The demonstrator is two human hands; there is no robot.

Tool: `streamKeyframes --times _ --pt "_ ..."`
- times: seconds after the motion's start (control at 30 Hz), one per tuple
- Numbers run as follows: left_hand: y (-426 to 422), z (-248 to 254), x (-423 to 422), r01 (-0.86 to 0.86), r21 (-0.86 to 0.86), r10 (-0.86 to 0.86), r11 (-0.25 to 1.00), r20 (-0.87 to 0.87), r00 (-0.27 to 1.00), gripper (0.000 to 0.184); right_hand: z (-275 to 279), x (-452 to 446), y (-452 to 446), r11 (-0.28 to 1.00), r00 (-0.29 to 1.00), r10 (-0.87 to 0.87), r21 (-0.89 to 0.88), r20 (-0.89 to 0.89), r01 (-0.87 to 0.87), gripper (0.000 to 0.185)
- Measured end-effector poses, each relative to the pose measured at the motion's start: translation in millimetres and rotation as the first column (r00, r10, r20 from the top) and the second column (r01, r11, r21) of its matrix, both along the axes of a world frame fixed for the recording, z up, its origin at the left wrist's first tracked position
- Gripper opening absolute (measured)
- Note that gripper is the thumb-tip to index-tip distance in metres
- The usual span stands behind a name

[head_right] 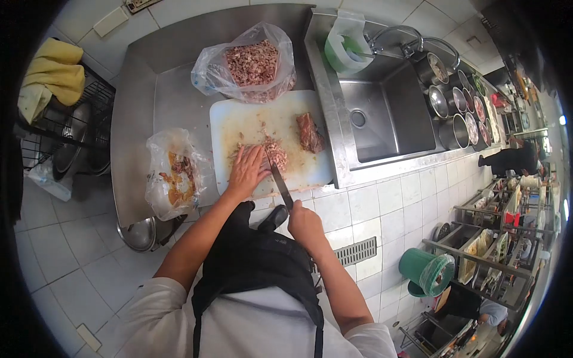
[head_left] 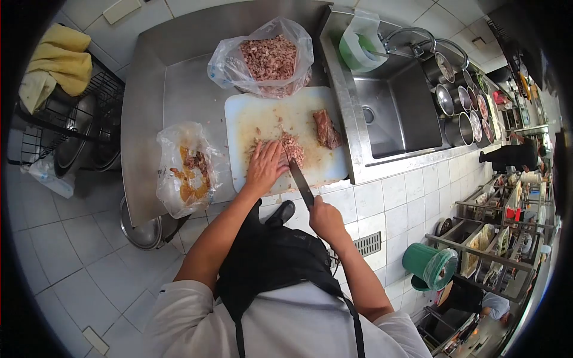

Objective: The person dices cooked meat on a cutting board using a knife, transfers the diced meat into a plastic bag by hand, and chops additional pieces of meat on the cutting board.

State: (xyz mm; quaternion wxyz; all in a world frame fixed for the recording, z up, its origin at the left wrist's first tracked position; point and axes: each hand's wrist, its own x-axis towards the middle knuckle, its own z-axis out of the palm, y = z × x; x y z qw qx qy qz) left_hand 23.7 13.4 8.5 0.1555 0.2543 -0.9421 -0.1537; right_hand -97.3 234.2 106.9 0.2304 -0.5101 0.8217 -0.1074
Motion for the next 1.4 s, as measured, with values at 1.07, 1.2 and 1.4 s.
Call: streamKeyframes --times 1.07,1.2,1.4 --pt "-5.9 -11.1 1.2 0.001 -0.074 0.002 0.997 0.037 0.999 0.076 -63.9 12.2 -73.8 0.997 0.997 -0.075 -0.033 0.004 0.075 0.013" --pt "-4.6 -14.8 3.5 -0.001 -0.097 0.005 0.995 0.051 0.999 0.078 -34.6 18.7 -22.0 0.997 0.998 -0.048 0.057 0.027 0.047 0.011" --pt "-7.4 -2.3 5.4 0.014 -0.032 -0.014 0.999 0.018 1.000 0.078 18.8 -2.0 -2.8 0.992 0.999 0.053 0.112 0.011 -0.054 0.011"
